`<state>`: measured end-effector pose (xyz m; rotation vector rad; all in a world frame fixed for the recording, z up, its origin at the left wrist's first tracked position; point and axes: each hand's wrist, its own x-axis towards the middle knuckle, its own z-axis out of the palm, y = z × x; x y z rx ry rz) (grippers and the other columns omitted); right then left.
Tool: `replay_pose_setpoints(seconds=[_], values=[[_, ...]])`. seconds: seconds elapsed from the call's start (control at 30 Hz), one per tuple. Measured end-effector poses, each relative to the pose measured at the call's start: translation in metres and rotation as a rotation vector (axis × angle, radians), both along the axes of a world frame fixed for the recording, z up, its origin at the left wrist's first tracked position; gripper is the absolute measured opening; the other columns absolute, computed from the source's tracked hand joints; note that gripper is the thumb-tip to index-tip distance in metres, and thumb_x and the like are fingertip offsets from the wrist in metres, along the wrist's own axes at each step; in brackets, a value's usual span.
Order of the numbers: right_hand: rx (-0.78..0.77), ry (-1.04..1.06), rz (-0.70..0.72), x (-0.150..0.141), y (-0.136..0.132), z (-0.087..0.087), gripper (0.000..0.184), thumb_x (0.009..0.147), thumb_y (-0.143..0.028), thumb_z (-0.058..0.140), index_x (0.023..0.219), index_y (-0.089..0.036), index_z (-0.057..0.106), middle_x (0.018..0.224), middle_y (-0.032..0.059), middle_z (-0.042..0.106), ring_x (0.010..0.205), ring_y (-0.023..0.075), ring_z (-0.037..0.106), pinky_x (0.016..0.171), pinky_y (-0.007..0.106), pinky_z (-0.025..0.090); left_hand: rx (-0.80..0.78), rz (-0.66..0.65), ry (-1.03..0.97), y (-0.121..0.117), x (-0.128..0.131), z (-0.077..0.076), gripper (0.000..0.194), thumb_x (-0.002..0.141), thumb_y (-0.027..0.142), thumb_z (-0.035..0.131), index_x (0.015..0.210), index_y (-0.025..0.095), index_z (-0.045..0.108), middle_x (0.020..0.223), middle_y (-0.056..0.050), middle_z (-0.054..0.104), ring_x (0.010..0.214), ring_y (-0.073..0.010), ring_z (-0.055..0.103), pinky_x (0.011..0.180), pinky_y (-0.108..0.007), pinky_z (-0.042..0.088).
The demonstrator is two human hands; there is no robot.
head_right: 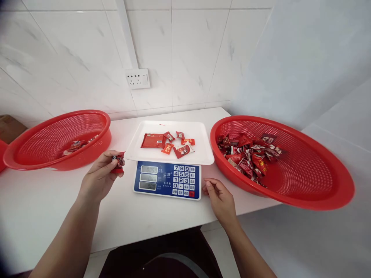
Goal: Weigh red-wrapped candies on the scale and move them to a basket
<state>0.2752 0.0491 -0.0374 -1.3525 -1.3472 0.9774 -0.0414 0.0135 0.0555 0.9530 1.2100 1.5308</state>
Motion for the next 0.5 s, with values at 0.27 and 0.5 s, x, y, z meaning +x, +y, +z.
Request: replay_pose_setpoints(seconds=[0.27, 0.5], values=[[0.050, -0.050, -0.097, 0.001, -0.004, -0.002, 0.035, 0.077, -0.052, 0.055, 0.086, -0.019, 0.063, 0.064, 0.0024, 0.062, 0.060, 0.0173, 0.060, 0.060, 0.030, 0.052, 0.020, 0.029, -0.025, -0.002, -0.007, -0.014, 0.015, 0.074, 0.030, 0.063, 0.082, 0.023, 0.052, 0.080, 0.001, 0.048, 0.061, -0.0085, 0.047, 0.046, -0.019, 0.038], [0.433, -0.285, 0.068, -0.018, -0.035, 0.020, 0.019, 0.087, -0.029, 0.050, 0.100, -0.024, 0.062, 0.069, 0.0004, 0.065, 0.061, 0.0139, 0.060, 0.062, 0.025, 0.050, -0.090, -0.398, 0.164, -0.017, 0.013, -0.028, 0.051, 0.070, 0.028, 0.070, 0.113, 0.034, 0.043, 0.095, -0.001, 0.063, 0.075, -0.0124, 0.055, 0.063, -0.024, 0.044]])
